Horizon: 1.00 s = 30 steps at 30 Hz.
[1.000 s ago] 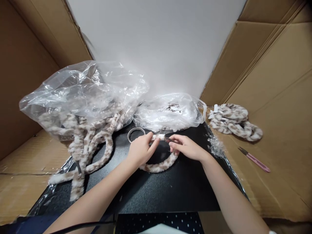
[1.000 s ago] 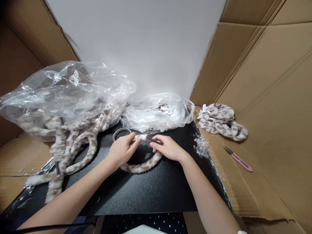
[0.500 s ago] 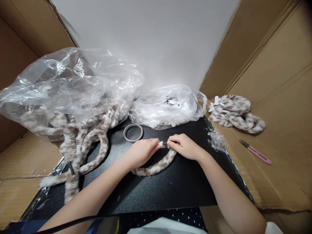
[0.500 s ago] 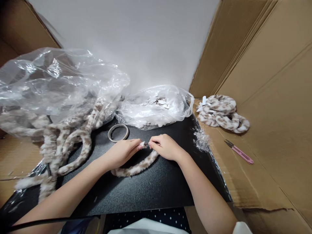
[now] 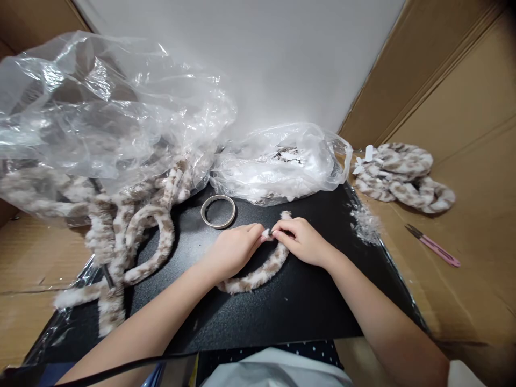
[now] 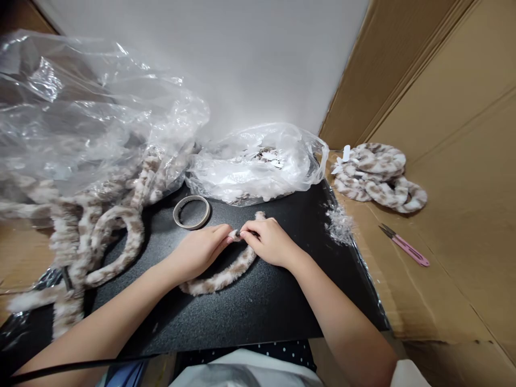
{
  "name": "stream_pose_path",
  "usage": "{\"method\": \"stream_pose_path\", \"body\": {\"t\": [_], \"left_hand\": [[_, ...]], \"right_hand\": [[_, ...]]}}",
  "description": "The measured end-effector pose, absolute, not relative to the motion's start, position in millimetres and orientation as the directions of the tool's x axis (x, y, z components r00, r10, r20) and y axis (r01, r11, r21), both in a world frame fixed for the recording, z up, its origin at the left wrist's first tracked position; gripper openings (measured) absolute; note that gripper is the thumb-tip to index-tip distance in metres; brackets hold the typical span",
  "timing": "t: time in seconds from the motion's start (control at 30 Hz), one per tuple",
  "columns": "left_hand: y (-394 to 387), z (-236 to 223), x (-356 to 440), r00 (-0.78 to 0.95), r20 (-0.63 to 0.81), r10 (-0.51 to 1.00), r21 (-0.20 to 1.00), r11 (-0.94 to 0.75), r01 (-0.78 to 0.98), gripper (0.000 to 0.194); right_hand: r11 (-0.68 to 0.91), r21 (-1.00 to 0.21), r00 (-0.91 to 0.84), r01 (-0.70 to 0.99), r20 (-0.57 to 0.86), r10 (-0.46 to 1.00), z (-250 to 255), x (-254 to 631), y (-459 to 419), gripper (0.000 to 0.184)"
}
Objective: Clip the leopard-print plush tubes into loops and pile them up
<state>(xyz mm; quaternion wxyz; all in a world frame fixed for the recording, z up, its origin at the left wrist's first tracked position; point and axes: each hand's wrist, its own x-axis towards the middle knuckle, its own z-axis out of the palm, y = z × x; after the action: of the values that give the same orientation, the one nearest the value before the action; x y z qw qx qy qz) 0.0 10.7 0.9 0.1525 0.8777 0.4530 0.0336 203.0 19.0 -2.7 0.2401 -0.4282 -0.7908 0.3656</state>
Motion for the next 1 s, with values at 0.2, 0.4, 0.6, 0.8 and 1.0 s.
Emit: {"method": "stream_pose_path", "body": {"t": [0.2, 0.4, 0.6, 0.8, 1.0], "left_hand": [[9.3, -1.7, 1.3, 0.536, -0.096, 0.839, 0.263, -0.498, 0.826, 0.027], [7.4, 0.4, 3.9, 0.497, -0.119, 0.86, 0.259, -0.456, 0.852, 0.026], [7.2, -0.9, 5.1, 0.503, -0.126, 0.855, 0.235, -0.467, 0.852, 0.025], [5.8, -0.6, 7.5, 0.569, -0.109, 0.815, 0.184, -0.546, 0.817, 0.023], [8.6, 1.1, 6.7, 0.567, -0.093, 0.818, 0.15, -0.551, 0.821, 0.022]], "right_hand": [[0.325, -0.78, -0.467, 0.534, 0.048, 0.883, -3.2, 196.7, 15.7, 0.02], [0.294, -0.774, -0.445, 0.561, 0.018, 0.895, -0.9, 193.5, 13.9, 0.019], [0.272, -0.781, -0.445, 0.563, -0.009, 0.896, 1.1, 191.2, 12.8, 0.02], [0.307, -0.755, -0.463, 0.579, 0.006, 0.886, -1.8, 188.9, 11.5, 0.022], [0.288, -0.756, -0.439, 0.588, 0.0, 0.898, -1.1, 192.4, 13.4, 0.013]]}}
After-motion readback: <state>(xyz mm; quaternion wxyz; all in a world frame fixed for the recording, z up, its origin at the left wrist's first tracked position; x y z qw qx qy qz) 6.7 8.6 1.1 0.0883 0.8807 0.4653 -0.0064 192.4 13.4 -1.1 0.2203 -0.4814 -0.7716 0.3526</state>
